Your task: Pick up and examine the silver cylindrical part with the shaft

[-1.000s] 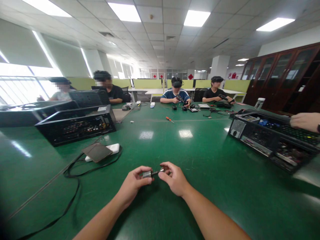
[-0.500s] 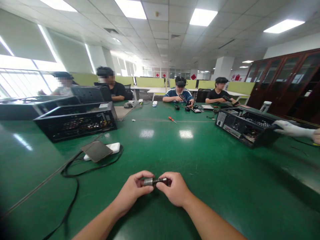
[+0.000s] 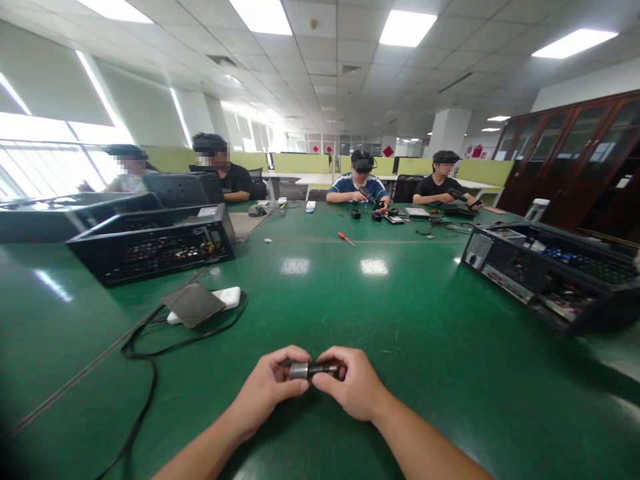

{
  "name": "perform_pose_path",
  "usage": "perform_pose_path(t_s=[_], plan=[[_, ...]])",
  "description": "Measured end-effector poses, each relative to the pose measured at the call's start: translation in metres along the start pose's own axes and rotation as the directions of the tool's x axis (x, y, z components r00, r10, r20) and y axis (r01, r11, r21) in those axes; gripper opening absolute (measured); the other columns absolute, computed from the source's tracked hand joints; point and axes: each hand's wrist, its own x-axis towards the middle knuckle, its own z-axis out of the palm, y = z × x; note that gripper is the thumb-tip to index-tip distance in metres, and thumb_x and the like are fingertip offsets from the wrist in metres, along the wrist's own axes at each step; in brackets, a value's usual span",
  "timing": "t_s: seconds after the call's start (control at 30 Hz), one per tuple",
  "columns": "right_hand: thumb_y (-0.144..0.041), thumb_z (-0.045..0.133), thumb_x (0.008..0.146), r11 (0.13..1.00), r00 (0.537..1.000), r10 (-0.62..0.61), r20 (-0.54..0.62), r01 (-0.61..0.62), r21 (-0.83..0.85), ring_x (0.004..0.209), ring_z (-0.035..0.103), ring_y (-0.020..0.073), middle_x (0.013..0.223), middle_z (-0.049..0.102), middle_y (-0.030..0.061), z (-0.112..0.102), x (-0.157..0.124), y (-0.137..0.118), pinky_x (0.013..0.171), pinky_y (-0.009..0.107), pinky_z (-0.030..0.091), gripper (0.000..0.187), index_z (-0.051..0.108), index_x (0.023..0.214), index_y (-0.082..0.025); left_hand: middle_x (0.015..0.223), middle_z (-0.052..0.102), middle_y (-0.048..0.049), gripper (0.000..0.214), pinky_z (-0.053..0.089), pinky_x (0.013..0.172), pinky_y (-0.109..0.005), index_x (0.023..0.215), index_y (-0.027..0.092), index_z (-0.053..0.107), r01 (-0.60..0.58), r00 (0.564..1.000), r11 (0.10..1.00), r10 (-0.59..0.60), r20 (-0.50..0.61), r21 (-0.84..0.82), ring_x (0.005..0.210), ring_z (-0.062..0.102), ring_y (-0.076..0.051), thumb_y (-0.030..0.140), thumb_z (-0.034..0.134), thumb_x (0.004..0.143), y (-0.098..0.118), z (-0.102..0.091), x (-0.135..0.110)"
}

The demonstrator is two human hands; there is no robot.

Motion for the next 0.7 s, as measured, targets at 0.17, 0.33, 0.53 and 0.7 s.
perform_pose_path(t_s=[0.17, 0.33, 0.53, 0.7], plan=[[-0.029, 0.067, 0.075, 1.000, 1.000, -0.006, -0.001, 0.006, 0.000, 0.061, 0.050, 0.0125, 0.070, 0.062, 0.0005, 0.0001, 0.0008, -0.0002, 0.059, 0.023, 0.041, 0.022, 0.071, 0.094, -0.018, 0.077, 0.061, -0.0011, 0.035, 0.041, 0.064, -0.024, 0.085, 0.015, 0.066, -0.013, 1.000, 1.000, 0.013, 0.028, 0.005, 0.071, 0.056, -0.016, 0.014, 0.083, 0.055, -0.0034, -0.0020, 0.0026], [-0.027, 0.066, 0.076, 1.000, 1.000, -0.010, -0.014, 0.010, -0.024, 0.062, 0.053, 0.0130, 0.070, 0.064, 0.0005, 0.0032, 0.0015, -0.0035, 0.060, 0.023, 0.041, 0.017, 0.072, 0.089, -0.018, 0.076, 0.061, -0.0008, 0.034, 0.042, 0.064, -0.024, 0.086, 0.014, 0.066, -0.025, 0.999, 0.999, 0.024, 0.041, 0.026, 0.070, 0.056, -0.015, 0.014, 0.084, 0.057, -0.0062, -0.0035, 0.0050], [-0.027, 0.064, 0.078, 0.997, 1.000, -0.021, -0.018, 0.019, -0.077, 0.066, 0.058, 0.0142, 0.072, 0.068, 0.0012, 0.0035, 0.0026, -0.0070, 0.062, 0.024, 0.042, 0.014, 0.073, 0.085, -0.018, 0.078, 0.061, -0.0010, 0.035, 0.044, 0.065, -0.024, 0.086, 0.015, 0.066, -0.023, 0.999, 0.999, 0.021, 0.044, 0.034, 0.071, 0.057, -0.015, 0.019, 0.086, 0.057, -0.0041, -0.0007, 0.0036], [-0.027, 0.064, 0.079, 0.997, 1.000, -0.020, -0.008, 0.020, -0.080, 0.067, 0.059, 0.0146, 0.073, 0.068, 0.0010, 0.0023, 0.0034, -0.0075, 0.062, 0.024, 0.042, 0.015, 0.073, 0.085, -0.018, 0.079, 0.061, -0.0015, 0.033, 0.045, 0.067, -0.025, 0.086, 0.014, 0.066, -0.043, 0.998, 0.997, 0.041, 0.041, 0.057, 0.072, 0.057, -0.015, 0.020, 0.085, 0.060, -0.0040, -0.0012, 0.0026]])
